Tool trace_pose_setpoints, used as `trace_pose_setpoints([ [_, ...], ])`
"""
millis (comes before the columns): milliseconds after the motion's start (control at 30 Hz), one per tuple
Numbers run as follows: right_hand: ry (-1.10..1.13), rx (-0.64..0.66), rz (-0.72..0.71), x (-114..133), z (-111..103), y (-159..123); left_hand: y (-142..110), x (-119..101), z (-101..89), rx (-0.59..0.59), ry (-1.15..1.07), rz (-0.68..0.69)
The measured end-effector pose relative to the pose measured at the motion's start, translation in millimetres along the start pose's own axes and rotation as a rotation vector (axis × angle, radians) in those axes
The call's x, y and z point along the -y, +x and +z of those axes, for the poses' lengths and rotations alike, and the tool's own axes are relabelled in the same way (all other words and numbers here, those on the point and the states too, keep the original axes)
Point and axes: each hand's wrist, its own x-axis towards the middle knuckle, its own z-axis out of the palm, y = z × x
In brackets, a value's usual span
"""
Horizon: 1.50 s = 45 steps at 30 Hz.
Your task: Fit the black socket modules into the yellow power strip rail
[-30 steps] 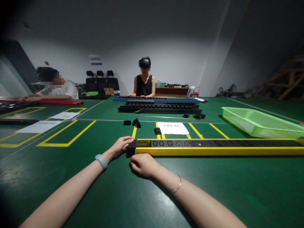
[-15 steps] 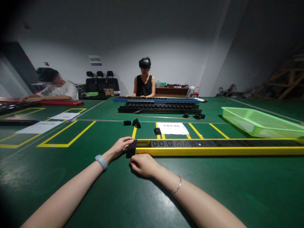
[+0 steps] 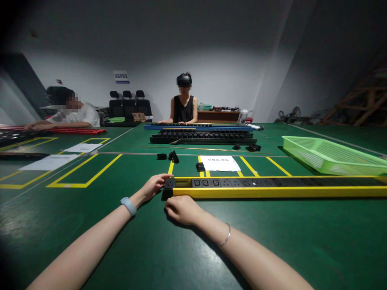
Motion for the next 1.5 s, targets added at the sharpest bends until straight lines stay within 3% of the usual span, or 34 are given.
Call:
trace_pose_setpoints([
  [300,-0.005,-0.011,-0.014,-1,1,0,2,5,-2.7,0.038,-0.051,0.003],
  [600,-0.005,-0.013,-0.017,-2,2,-1,0,-1,1.1,0.015,0.034,-0.017],
  [933,-0.005,-0.006,-0.015,-1,1,0,3,8,-1.9,0.091,-0.016,0.047],
  [1500,-0.008,-0.017,-0.026,-2,3,0,-3,0,4.9,0.122,0.149,0.093],
])
